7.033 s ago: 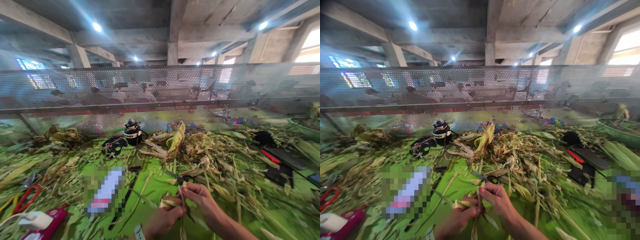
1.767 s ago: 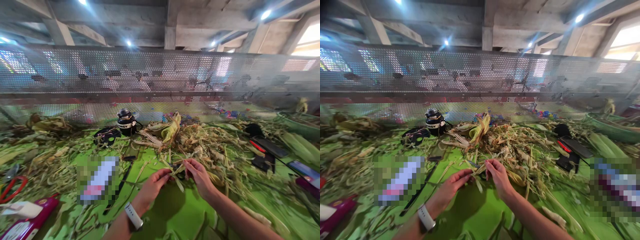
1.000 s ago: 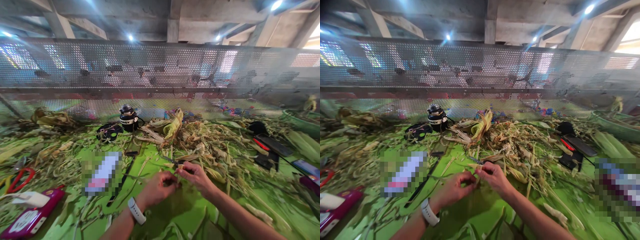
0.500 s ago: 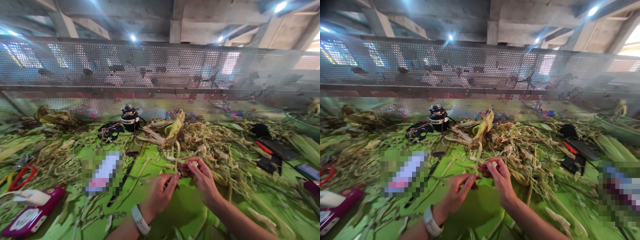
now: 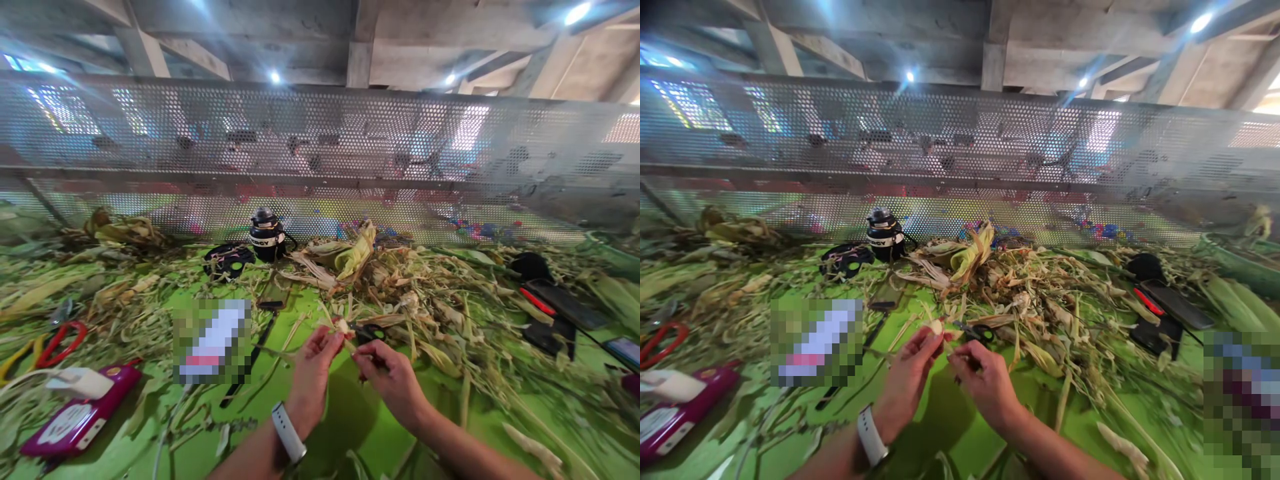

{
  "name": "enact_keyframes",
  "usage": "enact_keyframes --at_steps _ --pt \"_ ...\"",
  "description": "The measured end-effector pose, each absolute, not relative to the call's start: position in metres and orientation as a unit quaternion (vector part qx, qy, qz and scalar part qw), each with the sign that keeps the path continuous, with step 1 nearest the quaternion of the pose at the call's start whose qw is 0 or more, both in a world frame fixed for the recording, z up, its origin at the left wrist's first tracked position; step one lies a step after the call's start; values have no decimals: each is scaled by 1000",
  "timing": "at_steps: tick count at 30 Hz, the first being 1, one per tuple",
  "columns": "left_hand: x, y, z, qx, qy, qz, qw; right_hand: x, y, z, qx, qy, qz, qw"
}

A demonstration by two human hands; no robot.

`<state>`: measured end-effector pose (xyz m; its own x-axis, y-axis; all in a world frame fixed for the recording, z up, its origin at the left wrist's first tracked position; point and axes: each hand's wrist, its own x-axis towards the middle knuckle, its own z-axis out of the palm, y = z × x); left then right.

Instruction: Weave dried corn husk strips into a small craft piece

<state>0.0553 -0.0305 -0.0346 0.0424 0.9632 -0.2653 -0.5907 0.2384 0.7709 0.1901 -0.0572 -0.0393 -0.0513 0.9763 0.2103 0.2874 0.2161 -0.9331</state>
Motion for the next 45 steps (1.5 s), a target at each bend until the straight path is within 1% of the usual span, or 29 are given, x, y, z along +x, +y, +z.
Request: enact_keyframes --at_steps 3,5,7,9,12,14,18,21,23,24,26,31,34,35,37,40,45 --pt "54 -31 -35 259 405 567 669 196 -56 -36 -485 -744 160 430" --pt "53 -32 -34 293 415 554 659 200 -54 -30 -452 -786 32 420" --pt "53 -32 -33 335 415 534 656 202 -52 -26 -428 -806 -52 405" --pt "52 -32 -32 357 411 522 657 203 -50 -24 -416 -824 -85 375" --pt "51 -31 -30 340 413 523 664 204 -50 -26 -431 -832 -67 344" --pt "51 -31 -29 317 412 528 672 204 -51 -29 -460 -813 -26 357" --pt "52 -32 -28 291 363 547 696 205 -52 -32 -503 -759 104 400" --pt "54 -33 -29 277 342 548 711 202 -52 -34 -512 -729 207 403" --pt "55 -34 -31 285 346 548 706 199 -54 -36 -515 -720 240 398" --pt "55 -34 -31 290 354 554 696 198 -55 -37 -513 -723 235 397" --pt "55 -33 -32 295 383 568 666 196 -58 -39 -496 -753 185 392" --pt "56 -33 -31 309 445 580 608 197 -66 -37 -381 -863 -55 326" --pt "56 -34 -31 350 429 553 623 199 -63 -31 -366 -846 -147 359" --pt "57 -34 -31 368 417 541 631 199 -62 -30 -377 -832 -154 377" --pt "57 -35 -31 400 395 524 640 199 -57 -28 -410 -810 -128 400" --pt "56 -37 -28 436 367 495 655 200 -53 -29 -459 -788 -62 405" --pt "51 -40 -27 421 338 467 700 200 -52 -32 -499 -763 -5 410"
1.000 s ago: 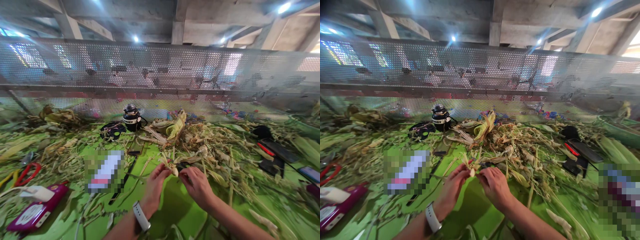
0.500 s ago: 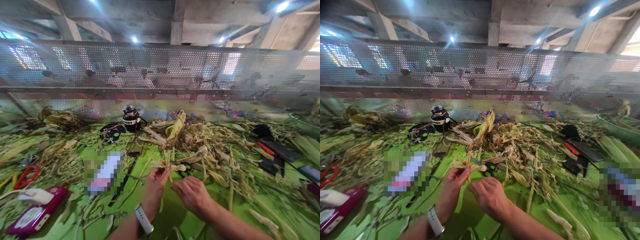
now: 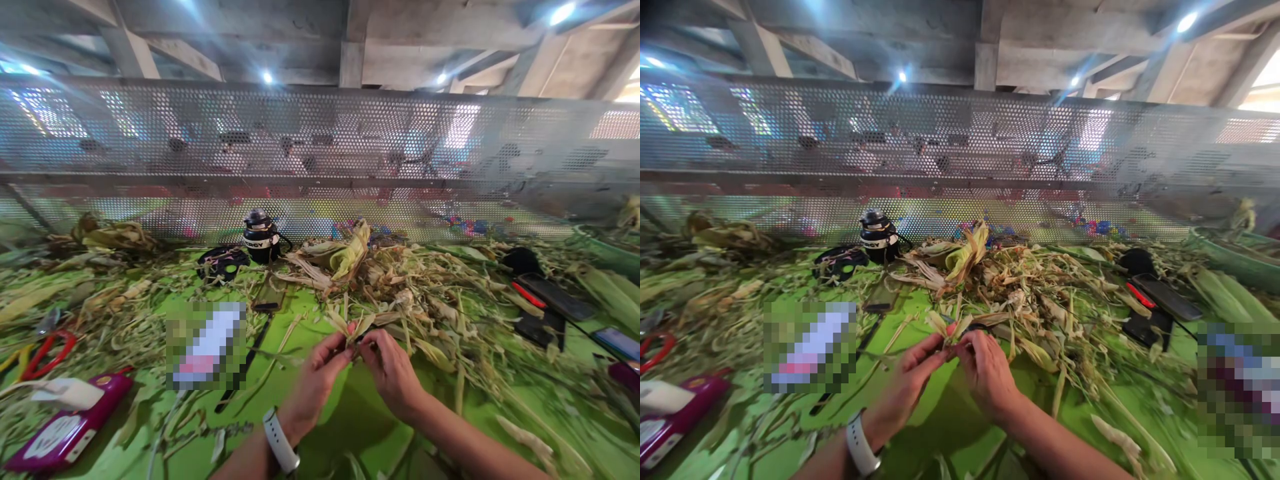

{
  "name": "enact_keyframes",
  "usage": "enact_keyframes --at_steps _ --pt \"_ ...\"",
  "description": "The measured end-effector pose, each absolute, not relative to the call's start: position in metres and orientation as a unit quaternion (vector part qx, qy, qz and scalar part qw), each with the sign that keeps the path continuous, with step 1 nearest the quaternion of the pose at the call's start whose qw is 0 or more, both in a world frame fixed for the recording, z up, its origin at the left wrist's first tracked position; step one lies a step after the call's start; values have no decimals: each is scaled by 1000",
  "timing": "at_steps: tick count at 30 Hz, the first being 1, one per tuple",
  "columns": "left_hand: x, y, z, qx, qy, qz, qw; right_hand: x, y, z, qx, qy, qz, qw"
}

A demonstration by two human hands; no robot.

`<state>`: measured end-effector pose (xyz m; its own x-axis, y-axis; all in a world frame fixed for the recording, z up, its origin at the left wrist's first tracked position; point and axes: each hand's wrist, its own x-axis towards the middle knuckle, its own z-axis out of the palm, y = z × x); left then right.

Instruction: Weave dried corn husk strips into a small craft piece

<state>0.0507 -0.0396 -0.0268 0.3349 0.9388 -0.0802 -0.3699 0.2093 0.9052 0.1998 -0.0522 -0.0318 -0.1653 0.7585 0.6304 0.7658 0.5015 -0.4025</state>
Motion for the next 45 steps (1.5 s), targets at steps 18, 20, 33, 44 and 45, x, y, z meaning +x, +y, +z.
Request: enact_keyframes --at_steps 18,20,33,44,45 --pt "50 -43 -22 433 341 449 703 200 -55 -31 -524 -689 286 412" --pt "50 -41 -21 438 333 442 708 199 -54 -28 -510 -666 330 433" --pt "47 -33 -22 384 434 477 661 202 -49 -32 -563 -683 208 416" --pt "42 -27 -23 499 462 444 584 204 -57 -27 -481 -827 -82 280" --pt "42 -27 -23 513 462 440 574 205 -58 -27 -467 -831 -113 279"
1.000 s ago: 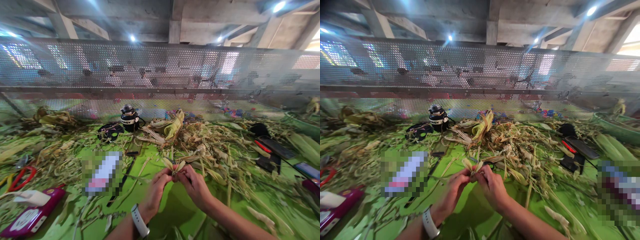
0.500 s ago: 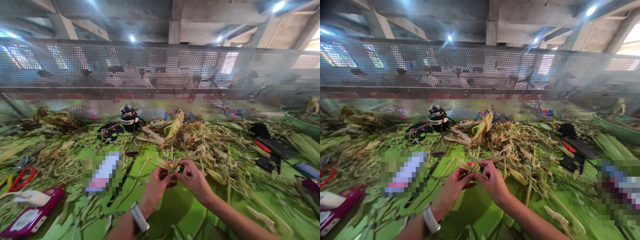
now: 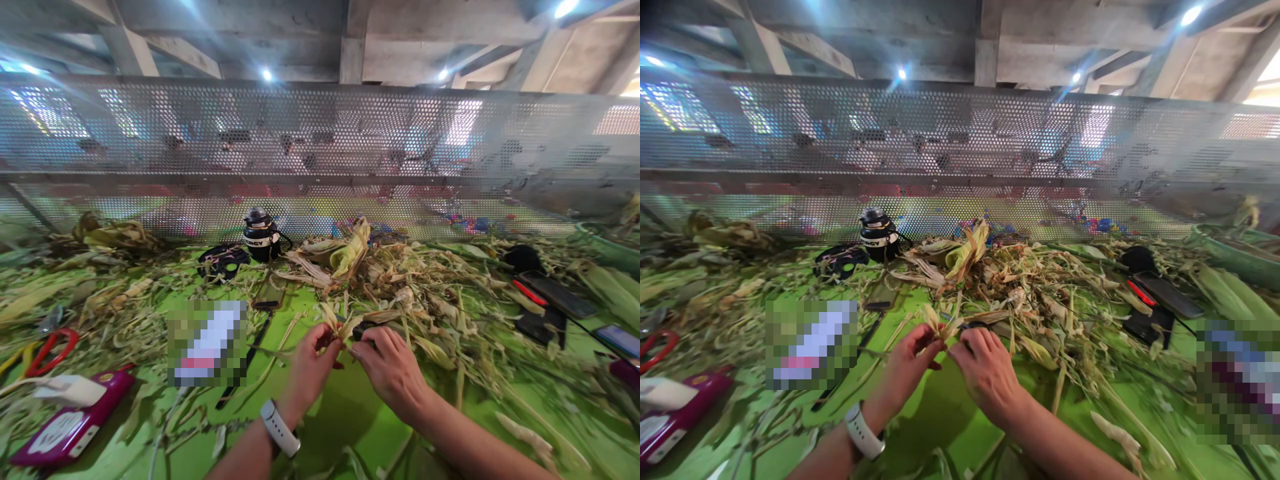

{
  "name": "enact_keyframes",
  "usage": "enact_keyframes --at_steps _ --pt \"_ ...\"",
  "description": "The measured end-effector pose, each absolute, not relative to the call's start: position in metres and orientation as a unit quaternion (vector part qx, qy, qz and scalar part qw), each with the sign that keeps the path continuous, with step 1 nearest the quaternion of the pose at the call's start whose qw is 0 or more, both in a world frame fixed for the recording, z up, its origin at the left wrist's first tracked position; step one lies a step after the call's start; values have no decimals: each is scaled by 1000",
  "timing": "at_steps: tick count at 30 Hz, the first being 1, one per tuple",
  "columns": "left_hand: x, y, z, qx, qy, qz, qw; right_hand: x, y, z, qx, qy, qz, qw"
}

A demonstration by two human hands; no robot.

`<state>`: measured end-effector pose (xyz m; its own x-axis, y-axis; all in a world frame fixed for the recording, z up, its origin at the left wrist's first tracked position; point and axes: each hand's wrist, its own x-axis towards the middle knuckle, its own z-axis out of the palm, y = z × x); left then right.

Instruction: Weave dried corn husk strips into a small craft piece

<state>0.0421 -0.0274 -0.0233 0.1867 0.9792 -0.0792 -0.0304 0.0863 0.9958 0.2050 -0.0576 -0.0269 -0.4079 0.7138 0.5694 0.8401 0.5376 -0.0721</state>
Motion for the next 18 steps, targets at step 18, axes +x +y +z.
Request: enact_keyframes --at_steps 18 --pt "30 -30 -18 681 377 361 514 206 -44 -29 -498 -740 279 356"
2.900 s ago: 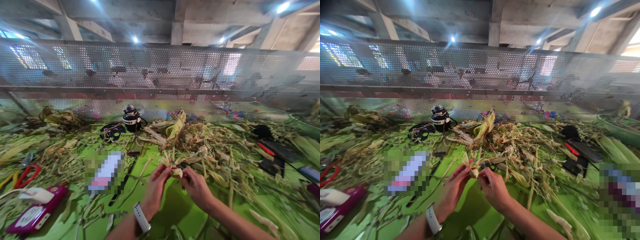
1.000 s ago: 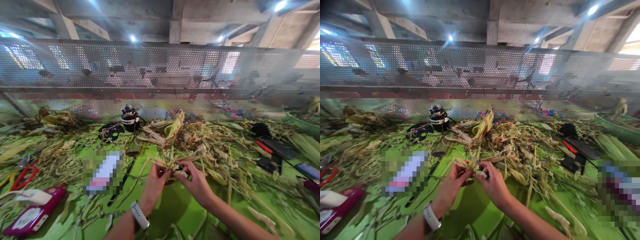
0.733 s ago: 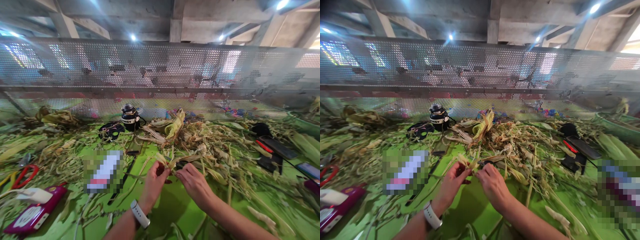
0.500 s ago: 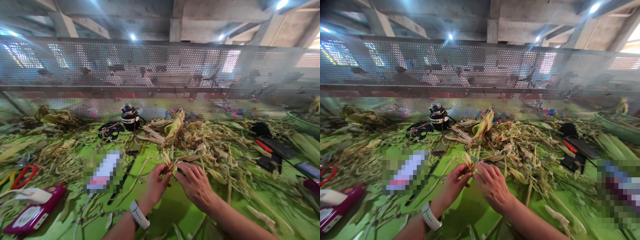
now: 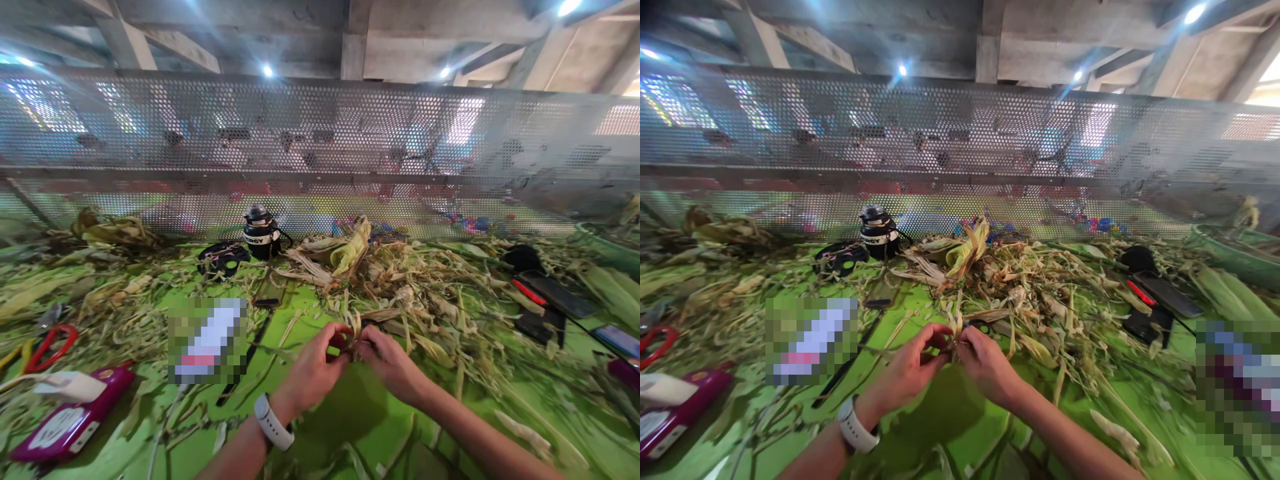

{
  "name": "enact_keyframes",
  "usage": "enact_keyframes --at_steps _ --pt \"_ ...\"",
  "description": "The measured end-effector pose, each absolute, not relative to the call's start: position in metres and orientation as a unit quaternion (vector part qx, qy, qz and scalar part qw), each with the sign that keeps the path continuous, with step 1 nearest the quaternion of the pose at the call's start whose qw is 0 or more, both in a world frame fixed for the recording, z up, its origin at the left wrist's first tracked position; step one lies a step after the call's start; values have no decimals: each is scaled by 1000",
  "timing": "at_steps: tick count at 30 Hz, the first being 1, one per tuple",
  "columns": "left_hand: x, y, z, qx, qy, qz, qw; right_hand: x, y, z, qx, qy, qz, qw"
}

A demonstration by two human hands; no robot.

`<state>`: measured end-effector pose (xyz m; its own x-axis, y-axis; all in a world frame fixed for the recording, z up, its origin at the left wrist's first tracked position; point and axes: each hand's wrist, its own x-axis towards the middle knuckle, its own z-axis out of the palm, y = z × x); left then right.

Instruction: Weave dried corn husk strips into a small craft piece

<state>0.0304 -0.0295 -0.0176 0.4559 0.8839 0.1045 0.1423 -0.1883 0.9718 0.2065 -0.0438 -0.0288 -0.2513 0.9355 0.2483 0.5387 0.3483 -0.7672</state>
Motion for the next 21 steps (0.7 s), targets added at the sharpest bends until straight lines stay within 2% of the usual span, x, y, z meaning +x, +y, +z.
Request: enact_keyframes --at_steps 3,7,10,15,21 --pt "28 -29 -13 677 357 349 541 212 -40 -26 -455 -631 515 361" --pt "27 -27 -10 643 339 343 595 214 -38 -23 -402 -535 648 363" --pt "31 -28 -10 545 369 376 653 210 -39 -23 -396 -514 647 401" --pt "44 -35 -14 360 387 388 755 199 -42 -34 -428 -542 540 481" --pt "52 -38 -22 390 380 451 708 193 -42 -42 -473 -532 494 499"
